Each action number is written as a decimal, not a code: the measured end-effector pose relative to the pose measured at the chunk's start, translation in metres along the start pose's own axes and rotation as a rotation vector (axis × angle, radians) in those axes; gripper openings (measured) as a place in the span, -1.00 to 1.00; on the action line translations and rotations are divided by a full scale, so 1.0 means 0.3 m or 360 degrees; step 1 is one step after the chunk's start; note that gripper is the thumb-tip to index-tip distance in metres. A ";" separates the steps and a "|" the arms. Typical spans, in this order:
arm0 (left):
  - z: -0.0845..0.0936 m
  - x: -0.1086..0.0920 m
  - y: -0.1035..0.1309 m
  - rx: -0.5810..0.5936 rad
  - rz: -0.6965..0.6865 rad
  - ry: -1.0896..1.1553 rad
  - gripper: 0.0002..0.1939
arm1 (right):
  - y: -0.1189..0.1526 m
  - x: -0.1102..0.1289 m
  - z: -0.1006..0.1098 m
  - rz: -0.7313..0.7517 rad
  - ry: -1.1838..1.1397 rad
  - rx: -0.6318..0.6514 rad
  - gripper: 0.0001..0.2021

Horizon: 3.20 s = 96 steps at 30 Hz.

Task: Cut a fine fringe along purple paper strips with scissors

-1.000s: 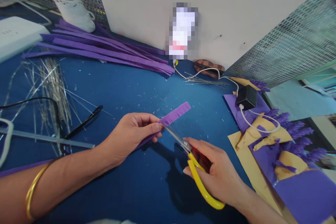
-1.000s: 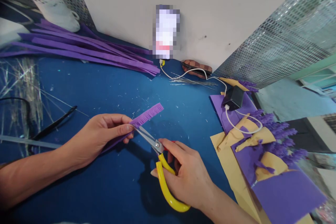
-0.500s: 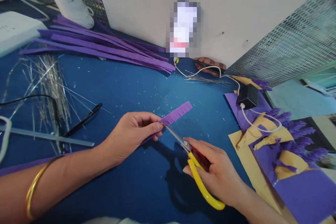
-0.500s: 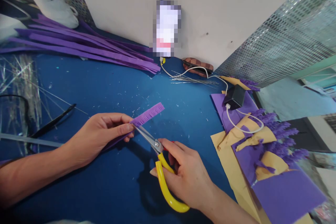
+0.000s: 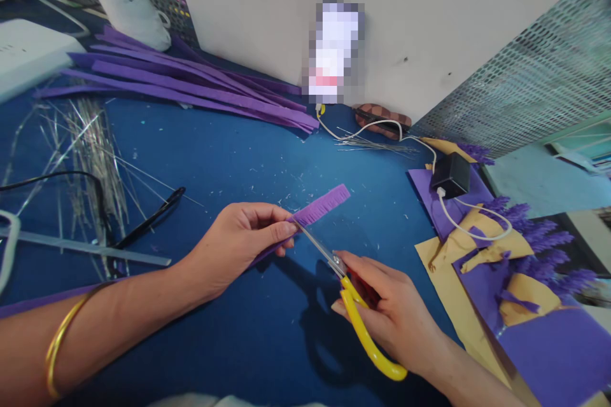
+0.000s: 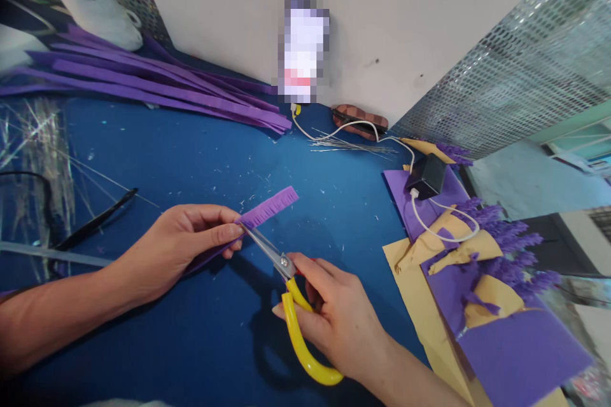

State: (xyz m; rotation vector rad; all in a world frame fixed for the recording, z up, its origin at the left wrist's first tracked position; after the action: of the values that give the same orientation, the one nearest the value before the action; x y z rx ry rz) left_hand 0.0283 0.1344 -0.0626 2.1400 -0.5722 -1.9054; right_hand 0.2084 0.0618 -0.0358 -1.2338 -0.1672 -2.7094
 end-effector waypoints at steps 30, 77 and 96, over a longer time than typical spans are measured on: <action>-0.016 0.011 -0.002 0.0121 0.0090 -0.0023 -0.80 | -0.007 -0.020 -0.037 -0.0454 -0.0488 0.0238 -0.83; 0.005 -0.013 -0.002 -0.0028 -0.0027 -0.0008 -0.88 | -0.012 -0.010 0.009 -0.0165 -0.0030 -0.0042 -0.53; 0.003 0.003 0.000 -0.0002 0.0023 -0.0060 -0.82 | -0.005 -0.033 -0.005 -0.0230 -0.0043 -0.0052 -0.49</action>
State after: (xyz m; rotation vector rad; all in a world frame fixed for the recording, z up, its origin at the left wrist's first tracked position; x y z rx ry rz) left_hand 0.0275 0.1342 -0.0637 2.0977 -0.5917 -1.9420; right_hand 0.2136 0.0640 -0.0443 -1.3167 -0.2242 -2.8286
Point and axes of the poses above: each hand's wrist, its own y-axis away from the middle knuckle, its own z-axis out of the back of the hand, x = y × z, the point moved 9 cm from there along -y, towards the middle knuckle, and after that the axes turned 11 degrees about -x, right-handed, at the moved point
